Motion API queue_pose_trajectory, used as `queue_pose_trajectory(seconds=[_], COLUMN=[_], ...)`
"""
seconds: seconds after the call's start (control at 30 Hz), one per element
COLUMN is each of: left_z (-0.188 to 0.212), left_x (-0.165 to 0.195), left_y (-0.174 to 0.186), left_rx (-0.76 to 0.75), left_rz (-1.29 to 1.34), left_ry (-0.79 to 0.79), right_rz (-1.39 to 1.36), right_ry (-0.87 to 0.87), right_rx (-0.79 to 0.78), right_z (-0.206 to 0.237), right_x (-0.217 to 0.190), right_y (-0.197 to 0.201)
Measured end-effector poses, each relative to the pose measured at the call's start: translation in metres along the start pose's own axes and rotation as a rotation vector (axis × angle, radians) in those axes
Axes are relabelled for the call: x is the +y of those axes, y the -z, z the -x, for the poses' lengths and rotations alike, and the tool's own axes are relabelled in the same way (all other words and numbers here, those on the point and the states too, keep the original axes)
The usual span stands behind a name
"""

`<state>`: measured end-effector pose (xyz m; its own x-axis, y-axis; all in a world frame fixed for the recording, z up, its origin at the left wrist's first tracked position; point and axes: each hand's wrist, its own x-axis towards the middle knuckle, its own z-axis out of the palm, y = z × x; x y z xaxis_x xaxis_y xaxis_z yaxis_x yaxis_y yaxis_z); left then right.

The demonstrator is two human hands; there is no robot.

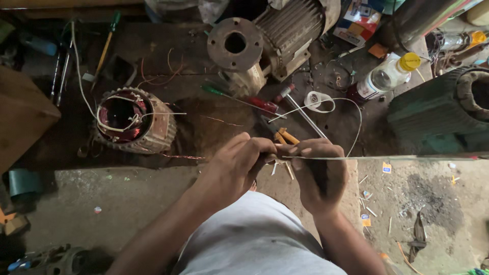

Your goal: The person rewinds an electric motor stator at a cluttered workbench, threading insulated copper wire by hand into the slots of the stator core and pressing the windings down into place. They occasionally pick up, position, and set down lengths of wire and use pliers to help seat the wire, working around other motor parts and hand tools on the bench.

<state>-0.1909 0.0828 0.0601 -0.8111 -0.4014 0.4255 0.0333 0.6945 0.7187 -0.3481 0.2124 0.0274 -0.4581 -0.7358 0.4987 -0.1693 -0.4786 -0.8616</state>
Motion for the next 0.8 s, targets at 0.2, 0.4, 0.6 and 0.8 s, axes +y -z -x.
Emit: queue_pose_trajectory(seconds=[0.2,0.4,0.6,0.8], left_z=[0.002,0.006,0.011,0.018], left_x=[0.004,0.008,0.012,0.014], left_y=[-0.004,-0.003,-0.004,-0.006], left_rx=[0.045,0.056,0.051,0.063], left_rz=[-0.009,-0.008,-0.016,-0.015], left_ry=[-0.017,-0.004,0.008,-0.015], right_rz=[0.072,0.048,0.093,0.204], right_ry=[0.060,0.071,0.073,0.083], right_rx=[-0.012,-0.010,0.008,-0.014], right_z=[0.003,0.007,0.014,0.016], right_x=[0.000,0.000,-0.004,-0.007], right_y=[-0.001,-0.002,-0.003,-0.006])
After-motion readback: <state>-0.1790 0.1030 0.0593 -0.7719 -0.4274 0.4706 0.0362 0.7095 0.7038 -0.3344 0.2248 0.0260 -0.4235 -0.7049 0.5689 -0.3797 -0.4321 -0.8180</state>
